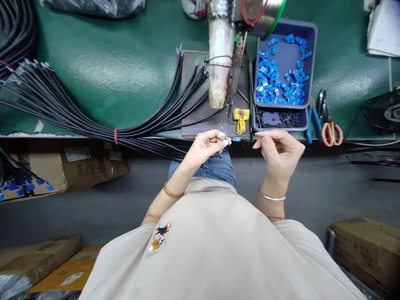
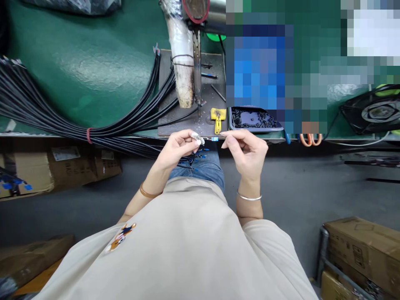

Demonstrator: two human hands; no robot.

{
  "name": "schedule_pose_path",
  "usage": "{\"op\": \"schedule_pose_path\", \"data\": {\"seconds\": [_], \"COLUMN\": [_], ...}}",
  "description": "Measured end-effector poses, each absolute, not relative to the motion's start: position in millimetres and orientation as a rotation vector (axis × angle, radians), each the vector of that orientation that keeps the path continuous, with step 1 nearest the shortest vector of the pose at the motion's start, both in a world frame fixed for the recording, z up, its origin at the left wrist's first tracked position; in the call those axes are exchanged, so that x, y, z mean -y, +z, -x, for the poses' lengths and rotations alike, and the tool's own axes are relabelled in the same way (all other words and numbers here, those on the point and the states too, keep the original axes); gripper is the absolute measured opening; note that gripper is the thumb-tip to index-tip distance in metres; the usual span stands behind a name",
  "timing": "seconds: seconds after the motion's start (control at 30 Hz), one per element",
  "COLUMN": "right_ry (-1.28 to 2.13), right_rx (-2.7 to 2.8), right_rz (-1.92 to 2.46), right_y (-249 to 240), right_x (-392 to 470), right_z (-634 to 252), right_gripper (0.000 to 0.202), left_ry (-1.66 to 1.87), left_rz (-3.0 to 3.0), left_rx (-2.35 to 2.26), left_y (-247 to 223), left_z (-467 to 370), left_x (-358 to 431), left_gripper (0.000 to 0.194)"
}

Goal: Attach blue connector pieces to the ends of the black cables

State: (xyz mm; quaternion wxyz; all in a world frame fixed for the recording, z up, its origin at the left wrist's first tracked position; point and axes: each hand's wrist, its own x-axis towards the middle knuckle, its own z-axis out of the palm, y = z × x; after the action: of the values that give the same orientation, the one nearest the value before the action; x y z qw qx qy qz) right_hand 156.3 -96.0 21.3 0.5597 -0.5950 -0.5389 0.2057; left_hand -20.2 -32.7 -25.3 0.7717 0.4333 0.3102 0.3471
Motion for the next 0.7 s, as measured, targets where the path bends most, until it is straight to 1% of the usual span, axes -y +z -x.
{"op": "schedule_pose_path", "data": {"seconds": [0.07, 0.13, 0.2, 0.23, 0.27, 0.3, 0.33, 0.37, 0.43, 0.5, 0.53, 0.63, 0.7], "right_ry": [0.424, 0.341, 0.357, 0.394, 0.450, 0.476, 0.414, 0.259, -0.081, -0.156, -0.151, -0.088, -0.022], "right_rx": [1.329, 1.368, 1.447, 1.496, 1.544, 1.578, 1.571, 1.582, 1.580, 1.600, 1.622, 1.678, 1.686], "right_rz": [1.429, 1.453, 1.548, 1.658, 1.781, 1.888, 1.962, 2.069, 2.250, 2.308, 2.325, 2.319, 2.297], "right_y": [33, 46, 56, 59, 61, 61, 60, 57, 49, 40, 36, 26, 23], "right_x": [101, 104, 101, 97, 91, 83, 73, 63, 39, 16, 7, -15, -23], "right_z": [-168, -183, -201, -211, -221, -230, -238, -245, -254, -257, -257, -255, -255], "right_gripper": [0.009, 0.019, 0.031, 0.031, 0.024, 0.012, 0.005, 0.006, 0.004, 0.006, 0.009, 0.011, 0.008], "left_ry": [0.736, 0.704, 0.600, 0.498, 0.374, 0.275, 0.182, 0.118, 0.116, 0.220, 0.326, 0.798, 0.932], "left_rz": [-0.962, -1.078, -1.373, -1.595, -1.851, -2.076, -2.271, -2.421, -2.570, -2.508, -2.380, -1.637, -1.173], "left_rx": [-0.664, -0.642, -0.546, -0.441, -0.314, -0.257, -0.259, -0.301, -0.442, -0.626, -0.727, -0.927, -0.891], "left_y": [-23, -15, -1, 8, 16, 24, 30, 33, 33, 25, 19, 0, -10], "left_z": [22, 26, 31, 34, 37, 39, 41, 42, 41, 38, 35, 29, 28], "left_x": [32, 29, 28, 28, 29, 31, 33, 37, 42, 45, 44, 37, 31], "left_gripper": [0.019, 0.018, 0.013, 0.010, 0.009, 0.013, 0.018, 0.021, 0.022, 0.021, 0.018, 0.007, 0.014]}}
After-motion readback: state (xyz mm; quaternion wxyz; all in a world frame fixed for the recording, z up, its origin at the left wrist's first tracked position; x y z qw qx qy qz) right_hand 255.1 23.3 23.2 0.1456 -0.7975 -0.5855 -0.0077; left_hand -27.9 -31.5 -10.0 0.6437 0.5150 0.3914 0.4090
